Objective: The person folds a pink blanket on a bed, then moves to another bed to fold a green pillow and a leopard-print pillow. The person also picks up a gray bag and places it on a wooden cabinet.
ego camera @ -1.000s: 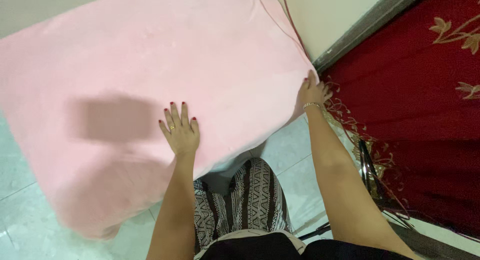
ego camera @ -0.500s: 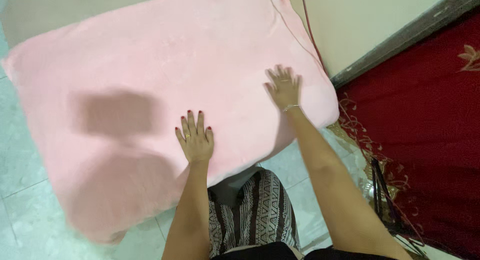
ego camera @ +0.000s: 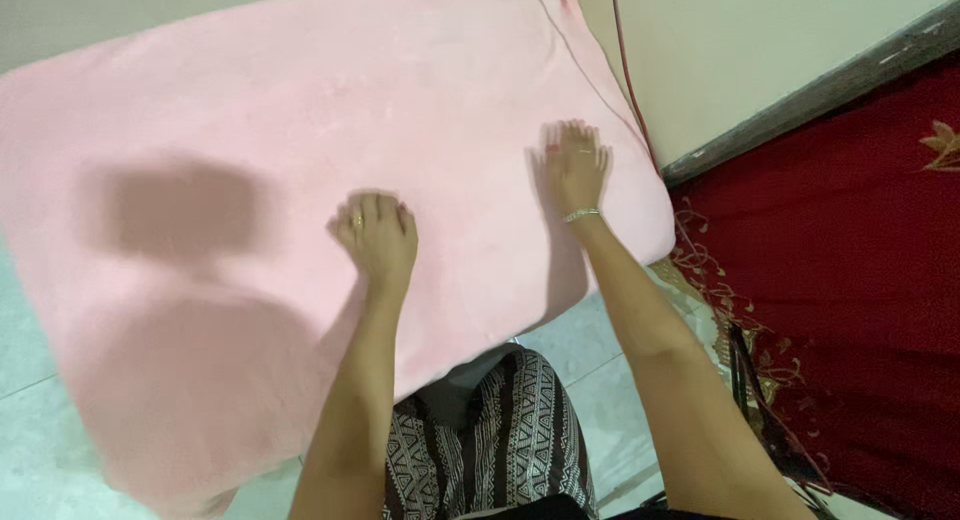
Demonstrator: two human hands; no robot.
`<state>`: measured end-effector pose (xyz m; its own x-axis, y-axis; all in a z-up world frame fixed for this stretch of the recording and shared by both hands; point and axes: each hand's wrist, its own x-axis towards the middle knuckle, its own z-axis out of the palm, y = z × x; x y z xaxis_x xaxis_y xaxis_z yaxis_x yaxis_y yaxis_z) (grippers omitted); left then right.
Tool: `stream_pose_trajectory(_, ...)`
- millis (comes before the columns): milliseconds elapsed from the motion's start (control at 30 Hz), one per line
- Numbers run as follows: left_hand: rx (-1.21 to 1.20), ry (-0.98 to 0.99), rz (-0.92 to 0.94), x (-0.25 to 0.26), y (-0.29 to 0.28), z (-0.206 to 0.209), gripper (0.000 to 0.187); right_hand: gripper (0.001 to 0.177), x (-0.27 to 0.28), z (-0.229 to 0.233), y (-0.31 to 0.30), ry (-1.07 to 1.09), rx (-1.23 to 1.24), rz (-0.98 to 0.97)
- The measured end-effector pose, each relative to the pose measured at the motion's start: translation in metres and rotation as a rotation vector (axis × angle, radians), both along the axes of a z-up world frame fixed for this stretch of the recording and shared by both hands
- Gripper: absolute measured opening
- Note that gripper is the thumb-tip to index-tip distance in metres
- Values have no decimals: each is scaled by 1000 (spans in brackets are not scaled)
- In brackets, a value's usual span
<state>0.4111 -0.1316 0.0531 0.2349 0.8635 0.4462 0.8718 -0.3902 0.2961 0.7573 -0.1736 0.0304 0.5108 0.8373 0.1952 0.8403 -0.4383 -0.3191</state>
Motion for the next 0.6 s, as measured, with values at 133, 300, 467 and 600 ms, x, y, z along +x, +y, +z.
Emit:
stream_pose_trajectory(133, -22, -23, -130, 31, 58, -7, 49, 65, -86, 18, 41, 11, -333, 271)
stream_pose_trajectory(300, -226, 48, -145, 36, 69, -24, 61, 62, -67, 18, 61, -81, -270, 345)
stream_pose_trajectory(467, -207, 47, -142, 33, 63, -25, 60, 61, 65, -4, 50, -17, -359, 25)
stream_pose_trajectory(600, -228, 101, -127, 36, 71, -15, 51, 59, 123, -11, 45, 39, -347, -114)
